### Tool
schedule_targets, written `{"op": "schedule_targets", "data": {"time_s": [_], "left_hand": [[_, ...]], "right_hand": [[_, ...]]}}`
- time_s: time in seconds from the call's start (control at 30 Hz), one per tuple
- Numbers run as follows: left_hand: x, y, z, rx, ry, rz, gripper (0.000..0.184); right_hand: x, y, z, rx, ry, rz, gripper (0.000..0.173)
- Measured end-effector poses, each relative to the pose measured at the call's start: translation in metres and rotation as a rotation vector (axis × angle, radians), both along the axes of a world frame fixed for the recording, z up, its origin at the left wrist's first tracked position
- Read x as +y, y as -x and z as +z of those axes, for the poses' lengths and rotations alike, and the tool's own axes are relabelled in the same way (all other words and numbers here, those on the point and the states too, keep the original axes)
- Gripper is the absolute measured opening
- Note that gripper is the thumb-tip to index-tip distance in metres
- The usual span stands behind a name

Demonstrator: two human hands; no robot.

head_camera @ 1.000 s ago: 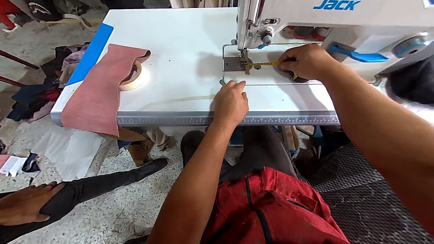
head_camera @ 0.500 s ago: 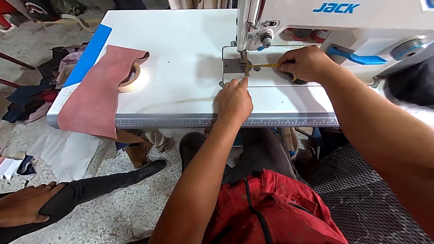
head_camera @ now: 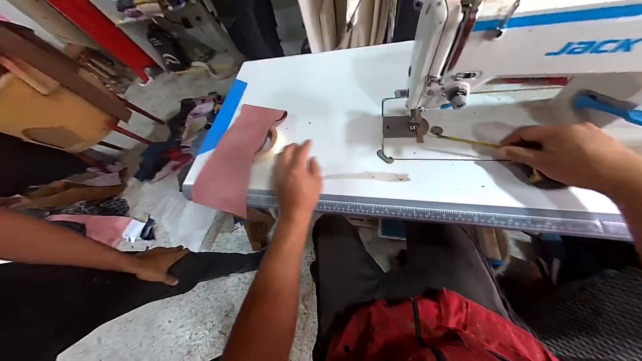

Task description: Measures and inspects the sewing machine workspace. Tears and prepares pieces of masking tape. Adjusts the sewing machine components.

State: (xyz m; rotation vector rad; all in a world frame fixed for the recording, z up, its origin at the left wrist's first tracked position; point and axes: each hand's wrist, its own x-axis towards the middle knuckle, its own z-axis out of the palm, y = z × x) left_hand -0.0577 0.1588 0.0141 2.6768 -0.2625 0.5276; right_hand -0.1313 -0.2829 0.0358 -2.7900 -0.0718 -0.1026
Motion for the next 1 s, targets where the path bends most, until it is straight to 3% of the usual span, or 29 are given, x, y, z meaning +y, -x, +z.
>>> {"op": "schedule_targets", "data": {"time_s": [0.13, 0.23, 0.4, 0.5, 0.6, 0.7, 0.77, 0.87, 0.93, 1.0], "left_hand": [[0.062, -0.036, 0.004, 0.107, -0.138, 0.221, 0.043], [0.063, -0.048, 0.011, 0.133, -0.14, 0.207, 0.039], [0.06, -0.061, 0.019, 0.242, -0.057, 0.125, 0.028], [0.061, -0.055, 0.028, 0.285, 0.141, -0.035, 0.026], [0.061, -0.033, 0.03, 0.265, 0.513, -0.342, 0.026], [0.041, 0.005, 0.029, 0.321, 0.883, -0.646, 0.029], [0.02, 0.037, 0.026, 0.398, 0.996, -0.753, 0.032], [-0.016, 0.088, 0.016, 0.548, 1.177, -0.871, 0.03], [-0.04, 0.112, 0.006, 0.558, 1.234, -0.935, 0.029], [-0.052, 0.119, -0.003, 0.478, 1.199, -0.965, 0.027]], "right_hand": [[-0.026, 0.018, -0.028, -0.028, -0.039, -0.082, 0.027], [-0.012, 0.018, -0.009, 0.005, -0.002, -0.123, 0.018], [-0.012, 0.01, -0.001, 0.055, 0.014, -0.162, 0.02], [-0.016, 0.007, 0.0, 0.114, 0.01, -0.176, 0.021], [-0.019, 0.006, -0.001, 0.143, 0.028, -0.169, 0.022], [-0.015, 0.012, -0.005, 0.018, 0.048, -0.16, 0.015], [0.002, 0.022, 0.0, -0.116, 0.051, -0.126, 0.024], [0.073, 0.047, 0.017, -0.212, -0.288, 0.05, 0.036], [0.117, 0.063, 0.015, 0.096, -0.688, 0.256, 0.052], [0.136, 0.063, 0.007, 0.24, -0.906, 0.393, 0.061]]}}
